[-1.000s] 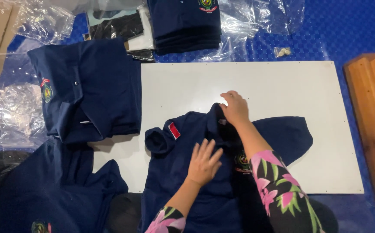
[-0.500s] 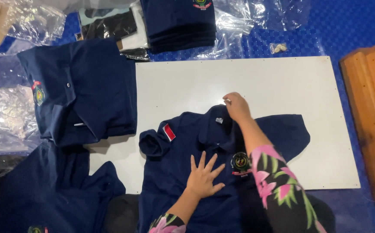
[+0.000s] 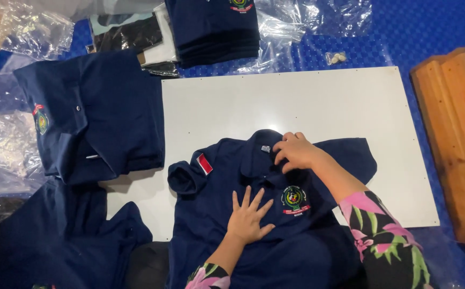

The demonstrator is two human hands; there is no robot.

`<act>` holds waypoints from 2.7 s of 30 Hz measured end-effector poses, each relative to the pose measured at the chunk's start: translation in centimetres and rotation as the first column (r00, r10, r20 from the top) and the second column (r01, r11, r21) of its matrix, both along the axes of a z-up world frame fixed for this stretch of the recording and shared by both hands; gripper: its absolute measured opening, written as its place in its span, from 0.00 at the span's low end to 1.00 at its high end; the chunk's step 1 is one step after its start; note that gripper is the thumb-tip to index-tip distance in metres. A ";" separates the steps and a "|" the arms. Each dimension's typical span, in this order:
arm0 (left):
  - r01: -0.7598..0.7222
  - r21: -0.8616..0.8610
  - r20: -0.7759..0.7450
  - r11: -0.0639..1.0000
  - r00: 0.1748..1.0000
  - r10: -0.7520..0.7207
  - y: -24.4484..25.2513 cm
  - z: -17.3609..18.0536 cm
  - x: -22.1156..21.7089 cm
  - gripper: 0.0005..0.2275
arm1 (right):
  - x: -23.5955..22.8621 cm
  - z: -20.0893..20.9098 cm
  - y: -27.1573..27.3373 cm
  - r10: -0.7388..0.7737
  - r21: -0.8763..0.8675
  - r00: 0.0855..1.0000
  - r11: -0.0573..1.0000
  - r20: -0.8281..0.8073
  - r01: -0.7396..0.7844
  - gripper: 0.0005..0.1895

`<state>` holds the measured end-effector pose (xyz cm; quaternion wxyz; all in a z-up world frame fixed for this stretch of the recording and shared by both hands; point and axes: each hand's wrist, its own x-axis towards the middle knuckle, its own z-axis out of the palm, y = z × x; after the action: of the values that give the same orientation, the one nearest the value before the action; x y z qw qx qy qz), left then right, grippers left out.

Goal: Folding a navy blue polo shirt on a white board.

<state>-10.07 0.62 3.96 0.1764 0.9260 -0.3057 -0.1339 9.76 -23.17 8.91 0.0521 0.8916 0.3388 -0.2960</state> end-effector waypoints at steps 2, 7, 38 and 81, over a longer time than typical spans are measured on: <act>-0.002 0.004 -0.001 1.000 1.000 0.002 0.0 0.1 0.1 0.33 | -0.2 0.7 0.9 -0.011 -0.043 1.000 0.999 -0.027 0.010 0.20; -0.044 -0.047 0.075 0.998 0.996 0.047 -0.1 -0.1 -0.1 0.32 | 1.0 -2.0 0.5 -0.134 -0.019 0.965 0.990 0.228 0.141 0.09; -0.276 -0.167 0.475 0.946 0.819 0.323 10.1 -10.7 17.7 0.12 | -5.2 -13.1 -7.6 -0.571 0.608 0.556 0.782 0.604 0.142 0.08; -0.405 -0.890 -0.443 -0.210 0.877 0.186 -12.2 24.8 31.1 0.10 | -17.5 20.9 -17.9 -0.657 0.611 -0.499 0.740 0.565 -0.282 0.10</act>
<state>20.99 -11.58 28.78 0.8504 0.5098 -0.0579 0.1163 -7.76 -41.04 29.83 -0.0125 0.7080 -0.0218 0.7057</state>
